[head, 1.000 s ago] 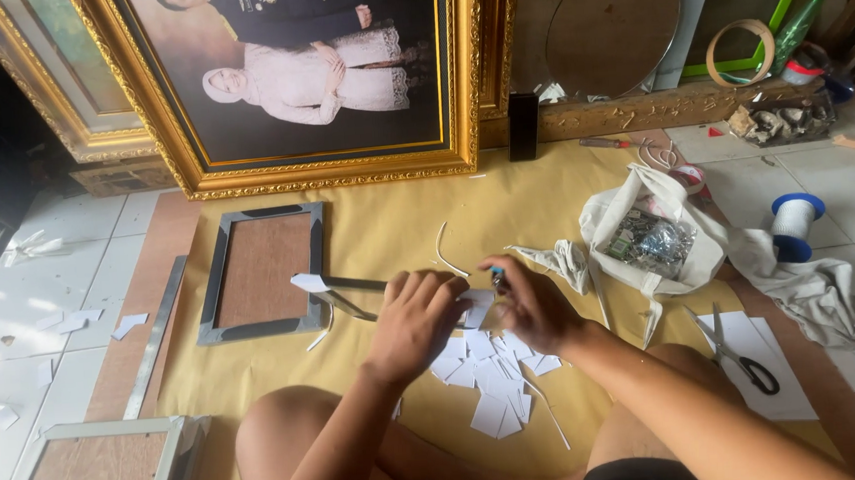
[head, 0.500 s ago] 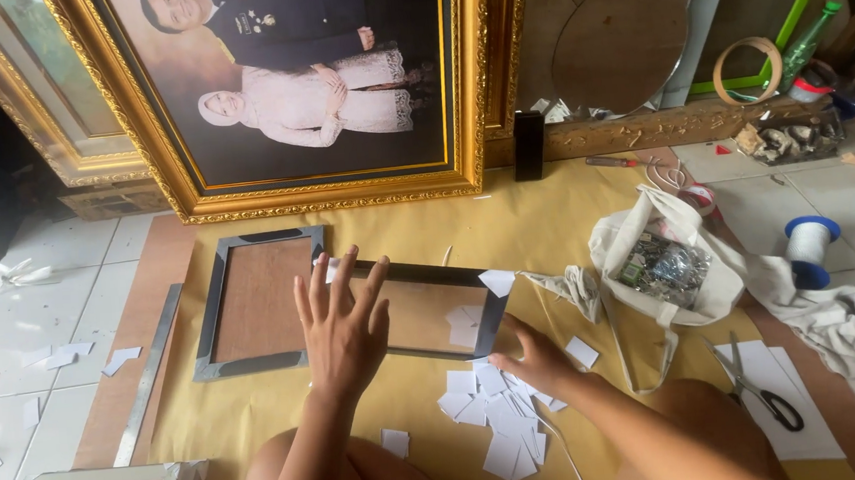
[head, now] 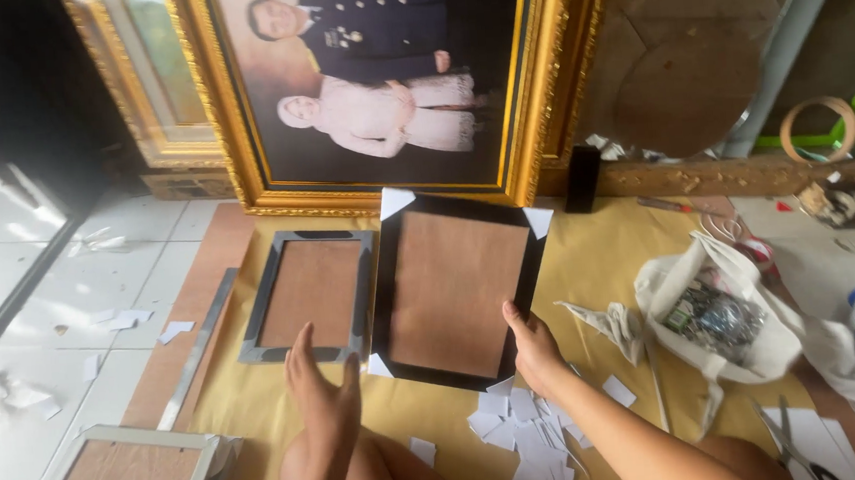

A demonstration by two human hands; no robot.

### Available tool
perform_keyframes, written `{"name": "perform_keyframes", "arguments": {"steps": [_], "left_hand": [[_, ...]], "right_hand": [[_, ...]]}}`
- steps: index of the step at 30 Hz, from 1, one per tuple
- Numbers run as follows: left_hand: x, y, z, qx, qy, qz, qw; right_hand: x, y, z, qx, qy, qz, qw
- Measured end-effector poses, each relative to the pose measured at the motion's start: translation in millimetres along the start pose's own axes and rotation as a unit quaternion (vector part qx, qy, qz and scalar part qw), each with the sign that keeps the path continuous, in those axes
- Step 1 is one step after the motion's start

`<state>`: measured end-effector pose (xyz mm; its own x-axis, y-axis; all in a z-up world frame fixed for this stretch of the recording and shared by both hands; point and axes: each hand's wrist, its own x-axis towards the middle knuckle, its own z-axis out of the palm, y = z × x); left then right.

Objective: The person sits on the floor and assembles a small picture frame by attaching small white paper pieces to the inner edge of the frame using a stapler. They handle the frame, pick up paper pieces, and staple them in place repeatedly.

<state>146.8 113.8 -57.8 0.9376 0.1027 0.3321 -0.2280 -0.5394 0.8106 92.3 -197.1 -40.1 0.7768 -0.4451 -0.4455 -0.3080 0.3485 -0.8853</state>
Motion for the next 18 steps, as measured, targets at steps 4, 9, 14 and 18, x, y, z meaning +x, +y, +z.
{"name": "perform_keyframes", "arguments": {"steps": [4, 9, 14, 18], "left_hand": [[-2, 56, -75, -0.12, 0.036, -0.29, 0.949], [-14, 64, -133, -0.361, 0.149, -0.45, 0.803], [-38, -9, -179, -0.433, 0.222, -0.429, 0.761], [-67, -100, -222, -0.429, 0.322, -0.474, 0.699]], "right_hand": [[-1, -21, 52, 0.098, -0.061, -0.036, 0.993], [-45, -39, 153, 0.14, -0.219, 0.015, 0.966], [-61, 42, 250, 0.149, -0.301, 0.098, 0.937], [-80, 136, 317, 0.103, -0.349, 0.197, 0.911]]}}
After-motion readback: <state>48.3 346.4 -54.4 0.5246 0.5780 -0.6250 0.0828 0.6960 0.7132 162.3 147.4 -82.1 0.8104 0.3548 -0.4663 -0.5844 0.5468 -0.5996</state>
